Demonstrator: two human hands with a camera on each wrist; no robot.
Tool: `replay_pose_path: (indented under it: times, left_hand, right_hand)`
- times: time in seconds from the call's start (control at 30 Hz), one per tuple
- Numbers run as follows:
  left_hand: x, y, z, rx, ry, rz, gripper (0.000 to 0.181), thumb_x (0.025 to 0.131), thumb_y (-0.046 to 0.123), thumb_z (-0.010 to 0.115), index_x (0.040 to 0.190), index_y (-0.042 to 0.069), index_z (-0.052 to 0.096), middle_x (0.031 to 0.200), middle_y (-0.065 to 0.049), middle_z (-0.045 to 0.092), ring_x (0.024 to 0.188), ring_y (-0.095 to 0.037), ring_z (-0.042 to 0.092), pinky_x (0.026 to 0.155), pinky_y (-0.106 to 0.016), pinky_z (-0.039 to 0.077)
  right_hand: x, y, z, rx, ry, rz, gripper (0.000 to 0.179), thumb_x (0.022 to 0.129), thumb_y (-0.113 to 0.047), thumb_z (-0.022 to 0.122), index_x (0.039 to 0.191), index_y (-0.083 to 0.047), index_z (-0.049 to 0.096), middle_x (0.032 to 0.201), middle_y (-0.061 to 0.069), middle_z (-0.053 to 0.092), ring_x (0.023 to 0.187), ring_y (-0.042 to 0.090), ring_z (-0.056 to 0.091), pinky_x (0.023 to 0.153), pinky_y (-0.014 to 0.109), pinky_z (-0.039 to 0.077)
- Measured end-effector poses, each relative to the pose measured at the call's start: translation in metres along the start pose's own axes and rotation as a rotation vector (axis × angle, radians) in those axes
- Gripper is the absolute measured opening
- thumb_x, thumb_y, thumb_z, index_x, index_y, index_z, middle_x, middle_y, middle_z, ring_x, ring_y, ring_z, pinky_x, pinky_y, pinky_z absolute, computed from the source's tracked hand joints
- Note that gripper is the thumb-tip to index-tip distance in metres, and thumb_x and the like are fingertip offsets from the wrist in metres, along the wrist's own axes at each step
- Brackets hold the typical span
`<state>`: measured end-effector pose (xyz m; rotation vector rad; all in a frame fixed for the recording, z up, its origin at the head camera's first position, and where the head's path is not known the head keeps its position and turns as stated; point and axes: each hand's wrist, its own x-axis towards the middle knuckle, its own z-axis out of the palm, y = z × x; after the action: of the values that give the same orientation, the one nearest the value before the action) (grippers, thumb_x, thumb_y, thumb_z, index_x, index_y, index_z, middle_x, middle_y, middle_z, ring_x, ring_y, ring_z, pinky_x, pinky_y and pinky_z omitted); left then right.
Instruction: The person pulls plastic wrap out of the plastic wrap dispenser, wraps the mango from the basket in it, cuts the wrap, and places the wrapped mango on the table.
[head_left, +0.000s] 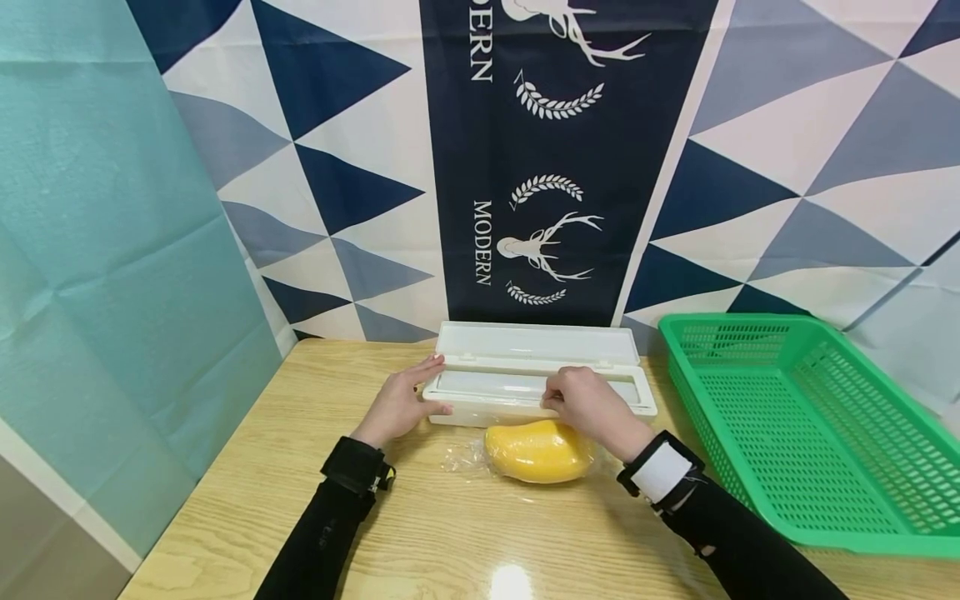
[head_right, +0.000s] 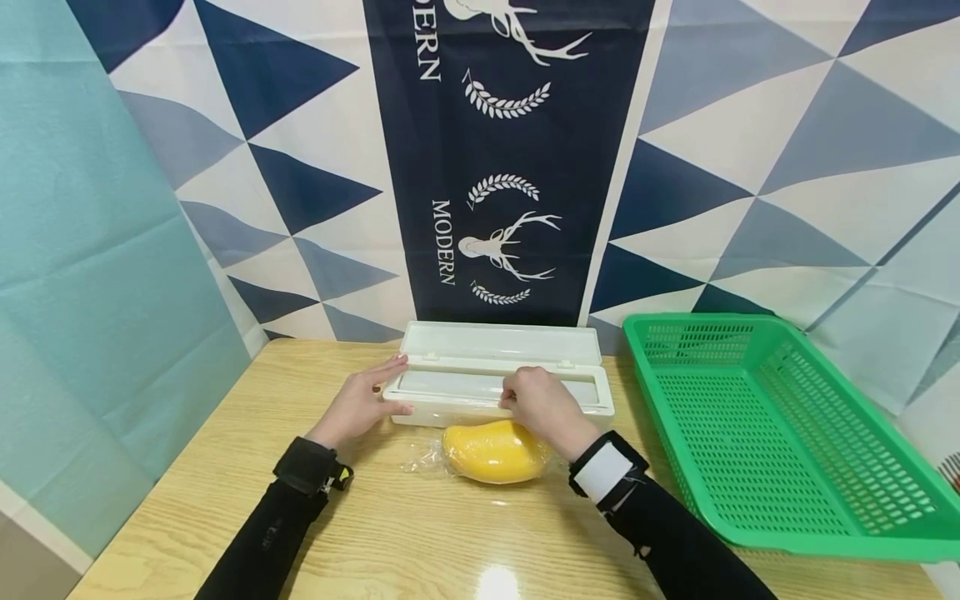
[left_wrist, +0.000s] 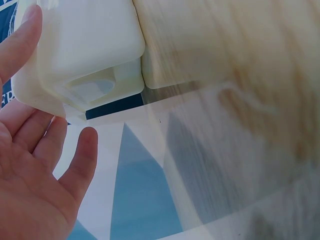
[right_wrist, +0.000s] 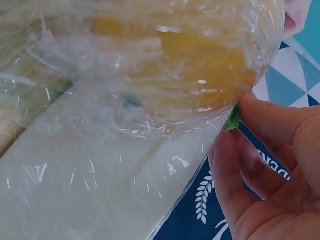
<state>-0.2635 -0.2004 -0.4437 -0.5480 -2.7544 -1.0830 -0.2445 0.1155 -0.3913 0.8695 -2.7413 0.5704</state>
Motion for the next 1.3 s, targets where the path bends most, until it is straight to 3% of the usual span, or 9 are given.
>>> replay_pose_path:
  times: [1.3]
  left_hand:
    - [0.0,0.0,0.0,0.003,-0.004,0.009,0.077,0.078,0.033,0.085,0.144,0.009,0.053,0.154,0.005,0.039,0.143,-0.015,0.035,0.115,-0.039,0.031]
  right_hand:
    - [-0.012,0.01,-0.006,-0.012,0.033,0.02,0.015,0.085,-0.007,0.079,0.074,-0.014,0.071,0.072,-0.006,0.06,0.067,0.011,0.056,0.068,0.033,0.054]
